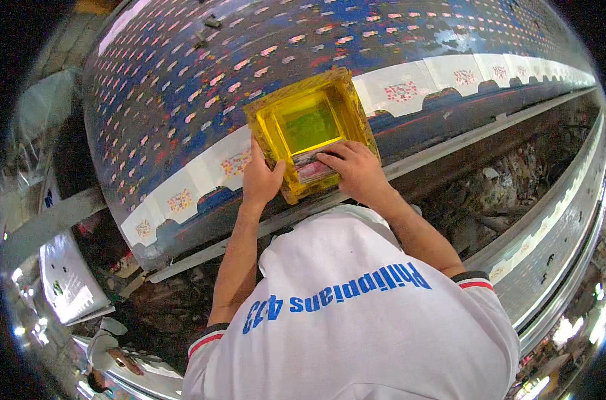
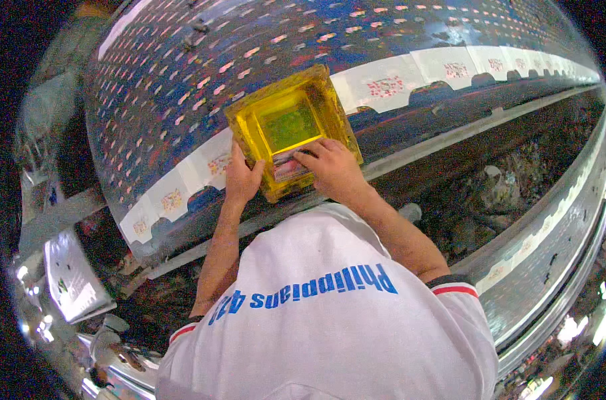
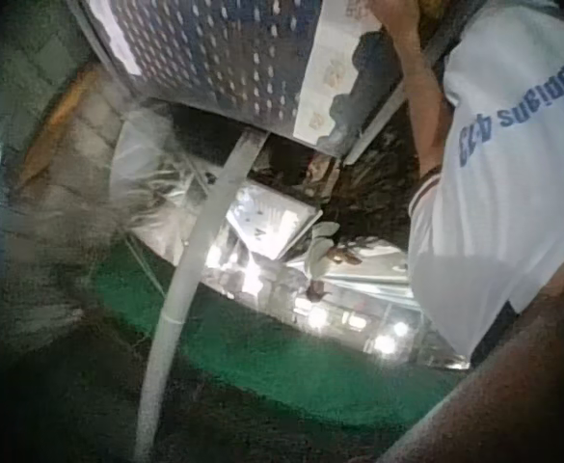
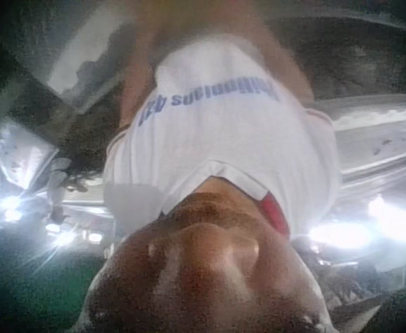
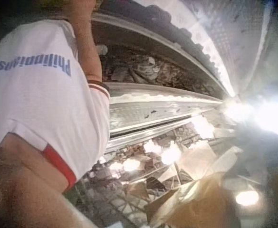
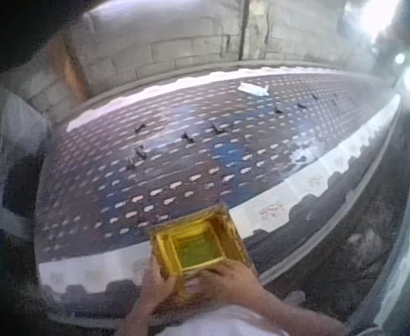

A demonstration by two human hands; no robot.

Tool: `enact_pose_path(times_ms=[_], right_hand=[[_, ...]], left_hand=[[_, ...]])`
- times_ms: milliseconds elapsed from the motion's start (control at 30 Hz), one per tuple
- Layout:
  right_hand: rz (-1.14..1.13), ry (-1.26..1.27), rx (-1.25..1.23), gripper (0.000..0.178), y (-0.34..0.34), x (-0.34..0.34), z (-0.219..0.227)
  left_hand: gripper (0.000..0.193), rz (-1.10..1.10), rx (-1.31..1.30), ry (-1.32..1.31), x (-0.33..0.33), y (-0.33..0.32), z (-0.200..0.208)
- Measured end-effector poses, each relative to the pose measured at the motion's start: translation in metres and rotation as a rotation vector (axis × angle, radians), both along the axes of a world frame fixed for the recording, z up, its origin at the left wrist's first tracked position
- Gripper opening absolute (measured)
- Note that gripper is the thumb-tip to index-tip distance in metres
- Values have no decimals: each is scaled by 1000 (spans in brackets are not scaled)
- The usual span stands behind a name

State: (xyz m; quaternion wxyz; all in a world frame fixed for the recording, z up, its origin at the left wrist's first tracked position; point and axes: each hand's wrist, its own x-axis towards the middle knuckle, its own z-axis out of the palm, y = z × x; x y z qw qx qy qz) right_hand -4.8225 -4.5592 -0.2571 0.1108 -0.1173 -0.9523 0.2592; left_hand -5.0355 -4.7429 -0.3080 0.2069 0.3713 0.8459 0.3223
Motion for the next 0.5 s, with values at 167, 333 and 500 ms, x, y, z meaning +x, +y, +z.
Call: enact_pose_path(times_ms=[167, 333, 500], right_hand=[[52, -62, -75, 60, 34, 22, -4], [86, -62, -1, 52, 39, 19, 0], [80, -72, 5, 51, 41, 15, 0]], left_hand=[[103, 27, 1, -116, 15, 23, -18], [98, 38, 93, -220, 12, 37, -17], [96, 4, 142, -210, 12, 38, -18]])
